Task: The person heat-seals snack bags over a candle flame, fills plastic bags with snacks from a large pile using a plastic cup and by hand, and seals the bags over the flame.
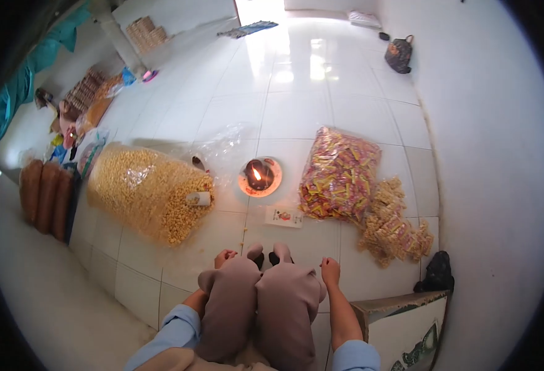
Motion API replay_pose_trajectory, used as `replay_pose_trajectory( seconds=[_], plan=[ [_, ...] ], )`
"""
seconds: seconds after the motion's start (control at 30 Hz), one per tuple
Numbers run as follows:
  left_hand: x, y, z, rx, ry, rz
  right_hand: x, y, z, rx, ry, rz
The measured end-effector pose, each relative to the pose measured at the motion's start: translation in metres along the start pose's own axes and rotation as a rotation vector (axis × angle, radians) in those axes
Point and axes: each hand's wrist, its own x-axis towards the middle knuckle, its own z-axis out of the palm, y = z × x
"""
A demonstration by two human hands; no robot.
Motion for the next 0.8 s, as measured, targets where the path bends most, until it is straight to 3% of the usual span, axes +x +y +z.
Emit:
replay_pose_trajectory(
  seconds=[0.17,0.23,0.3,0.47,0.53,0.6,0.8],
  plan=[
    [0.032,-0.011,0.021,-0.081,-0.047,-0.047,0.037,-0.044,0.045,-0.022,-0.105,-0.06],
    [0.053,-0.016,0.03,-0.104,-0.066,-0.091,0.053,-0.064,0.065,-0.031,-0.127,-0.371],
    [0.077,-0.021,0.04,-0.024,0.043,0.031,0.068,-0.088,0.085,-0.046,-0.193,-0.448],
    [0.138,-0.028,0.063,0.088,0.211,0.059,0.098,-0.143,0.128,-0.122,-0.321,-0.613],
    [0.154,-0.026,0.069,0.11,0.268,0.072,0.111,-0.15,0.146,-0.141,-0.299,-0.805],
    [0.162,-0.01,0.072,0.36,0.325,0.08,0.118,-0.154,0.155,-0.19,-0.328,-0.776],
    [0.168,0.008,0.079,0.519,0.241,-0.039,0.119,-0.158,0.155,-0.281,-0.354,-0.767]
  ],
)
